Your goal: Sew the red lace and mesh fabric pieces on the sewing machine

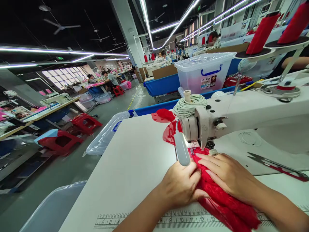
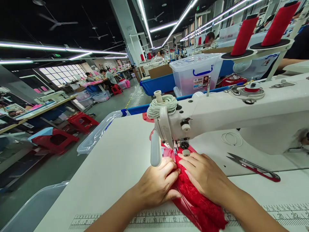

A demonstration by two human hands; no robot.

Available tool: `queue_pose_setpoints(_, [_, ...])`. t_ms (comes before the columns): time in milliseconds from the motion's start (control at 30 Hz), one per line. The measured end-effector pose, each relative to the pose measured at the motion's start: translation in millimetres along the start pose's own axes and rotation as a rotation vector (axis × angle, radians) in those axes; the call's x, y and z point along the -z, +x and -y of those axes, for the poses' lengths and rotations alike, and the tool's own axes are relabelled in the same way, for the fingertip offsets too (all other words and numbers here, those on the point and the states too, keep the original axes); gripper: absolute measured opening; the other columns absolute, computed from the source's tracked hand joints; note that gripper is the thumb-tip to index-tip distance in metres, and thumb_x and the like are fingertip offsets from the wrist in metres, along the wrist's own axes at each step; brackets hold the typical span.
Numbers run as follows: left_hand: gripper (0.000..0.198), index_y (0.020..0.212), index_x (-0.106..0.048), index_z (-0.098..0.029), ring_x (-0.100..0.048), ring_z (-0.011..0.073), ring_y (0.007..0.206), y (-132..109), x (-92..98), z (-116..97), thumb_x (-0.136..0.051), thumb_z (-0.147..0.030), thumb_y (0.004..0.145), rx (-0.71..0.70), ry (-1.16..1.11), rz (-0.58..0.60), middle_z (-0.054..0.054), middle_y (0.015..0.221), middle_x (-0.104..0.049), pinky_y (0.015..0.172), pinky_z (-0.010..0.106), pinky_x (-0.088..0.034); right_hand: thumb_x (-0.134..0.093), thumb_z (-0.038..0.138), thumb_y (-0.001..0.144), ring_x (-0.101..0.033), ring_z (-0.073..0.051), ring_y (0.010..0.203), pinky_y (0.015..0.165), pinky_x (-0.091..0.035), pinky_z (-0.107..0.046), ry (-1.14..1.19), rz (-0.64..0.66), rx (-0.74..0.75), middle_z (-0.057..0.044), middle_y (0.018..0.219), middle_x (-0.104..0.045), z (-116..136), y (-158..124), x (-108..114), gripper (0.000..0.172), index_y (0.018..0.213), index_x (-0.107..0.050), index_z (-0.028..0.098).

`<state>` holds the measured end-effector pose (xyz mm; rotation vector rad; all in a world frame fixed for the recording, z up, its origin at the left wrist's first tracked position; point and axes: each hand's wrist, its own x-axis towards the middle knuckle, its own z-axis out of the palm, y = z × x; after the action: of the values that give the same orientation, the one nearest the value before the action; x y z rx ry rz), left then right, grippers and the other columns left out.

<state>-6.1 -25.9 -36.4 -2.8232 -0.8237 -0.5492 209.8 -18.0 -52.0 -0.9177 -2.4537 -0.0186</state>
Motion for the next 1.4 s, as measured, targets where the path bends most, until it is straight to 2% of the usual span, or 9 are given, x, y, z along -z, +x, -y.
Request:
queue_pose_setpoints(100, [0.055, 0.080, -0.058, -0.015, -0.049, 0.0155, 0.058, -2, -0.6, -3, -0.021, -0.048, 0.103, 0.009, 0.000, 0.053, 0.004, 0.072, -0.053, 0.050, 0.027, -0.041, -0.037, 0.003, 0.085, -0.060, -0.020, 0.096, 0.073, -0.048, -0.034, -0.003, -0.009, 0.016, -0.006, 0.108, -0.070, 0, -4, 3, 0.039, 0.107, -0.064, 0.020])
queue_pose_setpoints(167, [0.048, 0.085, -0.058, -0.014, -0.049, 0.0161, 0.059, -3, -0.3, -5, -0.025, -0.045, 0.103, 0.049, -0.006, 0.066, 0.004, 0.073, -0.054, 0.051, 0.027, -0.042, -0.038, 0.002, 0.083, -0.061, -0.020, 0.094, 0.072, -0.048, -0.033, -0.016, -0.008, 0.014, -0.005, 0.104, -0.071, 0, -5, 4, 0.041, 0.107, -0.065, 0.021])
queue_pose_setpoints(267, [0.054, 0.096, -0.059, -0.012, -0.050, 0.0182, 0.063, -4, 1.1, -9, -0.024, -0.053, 0.101, 0.103, -0.020, 0.073, 0.006, 0.077, -0.056, 0.054, 0.030, -0.046, -0.040, 0.001, 0.081, -0.062, -0.019, 0.091, 0.070, -0.048, -0.032, -0.024, -0.010, 0.024, -0.005, 0.100, -0.072, -1, -4, 5, 0.043, 0.106, -0.066, 0.022])
queue_pose_setpoints(333, [0.062, 0.093, -0.060, -0.013, -0.051, 0.0198, 0.066, -3, 1.5, -11, -0.021, -0.060, 0.099, 0.117, -0.020, 0.069, 0.008, 0.080, -0.056, 0.056, 0.032, -0.048, -0.039, 0.000, 0.079, -0.062, -0.019, 0.090, 0.070, -0.049, -0.032, -0.025, -0.015, 0.028, -0.005, 0.099, -0.072, 0, -3, 4, 0.044, 0.105, -0.067, 0.021])
queue_pose_setpoints(500, [0.078, 0.099, -0.061, -0.010, -0.057, 0.0248, 0.086, -4, 0.7, -13, -0.009, -0.068, 0.094, 0.088, -0.062, 0.076, 0.017, 0.104, -0.058, 0.072, 0.039, -0.053, -0.038, 0.001, 0.081, -0.062, -0.020, 0.091, 0.071, -0.050, -0.033, -0.012, -0.031, 0.013, -0.004, 0.100, -0.072, 1, -4, 2, 0.041, 0.102, -0.067, 0.021])
queue_pose_setpoints(667, [0.077, 0.115, -0.057, -0.009, -0.056, 0.0232, 0.079, -4, 3.7, -15, -0.015, -0.069, 0.094, 0.161, -0.037, 0.139, 0.013, 0.096, -0.059, 0.066, 0.037, -0.053, -0.039, -0.001, 0.078, -0.063, -0.019, 0.090, 0.070, -0.049, -0.032, -0.035, -0.040, 0.009, -0.004, 0.097, -0.073, 2, -4, 3, 0.043, 0.101, -0.067, 0.022])
queue_pose_setpoints(867, [0.079, 0.118, -0.060, -0.008, -0.059, 0.0256, 0.083, -5, 2.7, -17, -0.015, -0.068, 0.094, 0.135, 0.020, 0.040, 0.019, 0.109, -0.061, 0.067, 0.038, -0.053, -0.039, -0.002, 0.080, -0.063, -0.019, 0.087, 0.069, -0.046, -0.030, -0.026, -0.097, -0.019, -0.002, 0.092, -0.073, 5, -3, 3, 0.041, 0.099, -0.066, 0.022])
queue_pose_setpoints(1200, [0.082, 0.110, -0.066, -0.012, -0.060, 0.0258, 0.081, -6, -5.9, -19, -0.012, -0.072, 0.092, 0.173, 0.071, -0.093, 0.017, 0.103, -0.066, 0.064, 0.036, -0.052, -0.039, -0.001, 0.081, -0.061, -0.017, 0.084, 0.070, -0.045, -0.032, -0.053, -0.103, -0.030, -0.003, 0.090, -0.072, 5, -2, 2, 0.038, 0.095, -0.067, 0.021])
queue_pose_setpoints(1400, [0.081, 0.116, -0.065, -0.013, -0.061, 0.0255, 0.085, -7, -7.8, -16, -0.014, -0.071, 0.093, 0.185, 0.104, -0.071, 0.017, 0.105, -0.066, 0.070, 0.037, -0.051, -0.039, -0.001, 0.083, -0.060, -0.017, 0.083, 0.071, -0.042, -0.031, -0.043, -0.117, -0.023, -0.002, 0.087, -0.071, 4, 0, 1, 0.035, 0.090, -0.065, 0.021])
